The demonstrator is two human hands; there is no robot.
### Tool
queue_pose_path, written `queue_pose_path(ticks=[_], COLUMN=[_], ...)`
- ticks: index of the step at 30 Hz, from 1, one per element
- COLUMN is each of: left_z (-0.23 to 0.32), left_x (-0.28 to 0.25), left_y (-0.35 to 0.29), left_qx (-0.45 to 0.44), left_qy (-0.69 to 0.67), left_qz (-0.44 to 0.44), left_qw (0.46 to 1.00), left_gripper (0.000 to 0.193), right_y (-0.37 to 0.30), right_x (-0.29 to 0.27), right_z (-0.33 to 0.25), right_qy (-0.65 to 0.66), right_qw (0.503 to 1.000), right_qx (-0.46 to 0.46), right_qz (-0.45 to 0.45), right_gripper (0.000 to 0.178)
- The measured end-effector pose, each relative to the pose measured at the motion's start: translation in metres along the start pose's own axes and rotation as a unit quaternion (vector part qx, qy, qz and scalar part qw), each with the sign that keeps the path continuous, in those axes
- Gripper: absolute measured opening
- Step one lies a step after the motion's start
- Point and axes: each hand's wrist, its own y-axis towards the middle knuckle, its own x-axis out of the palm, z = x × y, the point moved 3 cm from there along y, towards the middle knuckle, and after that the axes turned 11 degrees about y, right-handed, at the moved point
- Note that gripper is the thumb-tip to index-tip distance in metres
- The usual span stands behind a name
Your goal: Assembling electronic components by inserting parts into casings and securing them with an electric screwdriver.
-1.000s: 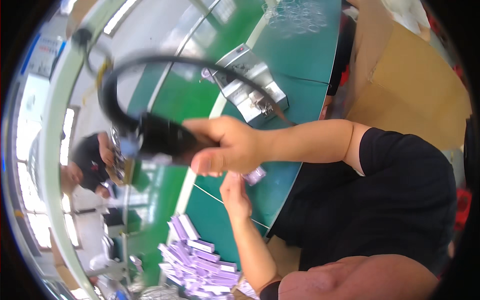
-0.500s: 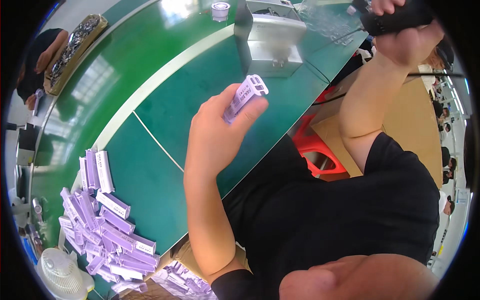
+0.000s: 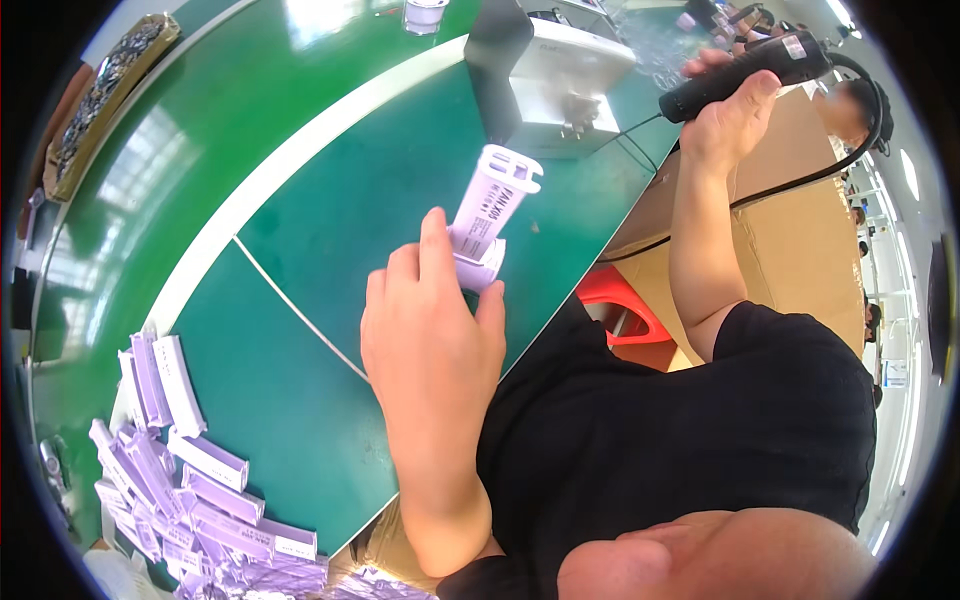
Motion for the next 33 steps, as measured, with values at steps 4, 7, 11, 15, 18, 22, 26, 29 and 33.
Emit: queue_pose_path(ticks=[4,7,11,15,18,22,26,29,33], left_z=[0.0,-0.011,-0.016,-0.013,-0.014,-0.021,-0.019,-0.018,-0.014], left_x=[0.004,0.007,0.002,0.01,0.016,0.014,0.026,0.024,0.019], left_y=[0.002,0.004,0.004,0.012,0.017,0.011,0.015,0.016,0.021], left_qx=[-0.069,-0.101,-0.12,-0.121,-0.125,-0.152,-0.163,-0.152,-0.131], left_qy=[-0.006,-0.042,-0.051,-0.073,-0.105,-0.103,-0.124,-0.104,-0.092], left_qz=[0.069,0.078,0.089,0.073,0.052,0.054,0.055,0.037,0.008], left_qw=[0.995,0.991,0.988,0.987,0.985,0.981,0.977,0.982,0.987], left_gripper=[0.061,0.06,0.064,0.068,0.068,0.07,0.075,0.077,0.075], right_y=[-0.007,-0.019,-0.029,-0.03,-0.067,-0.127,-0.15,-0.158,-0.159], right_x=[-0.013,-0.019,-0.04,-0.045,-0.023,-0.006,-0.006,-0.002,-0.001], right_z=[0.003,-0.001,-0.005,-0.019,-0.038,-0.018,-0.004,-0.003,-0.001], right_qy=[-0.057,-0.06,-0.078,-0.18,-0.215,-0.16,-0.108,-0.113,-0.097], right_qw=[0.997,0.996,0.992,0.974,0.965,0.957,0.951,0.947,0.948], right_qx=[-0.043,-0.066,-0.074,-0.133,-0.111,0.089,0.173,0.178,0.186], right_qz=[0.013,-0.001,0.064,0.034,-0.103,-0.226,-0.232,-0.241,-0.239], right_gripper=[0.061,0.055,0.051,0.047,0.036,0.03,0.026,0.025,0.022])
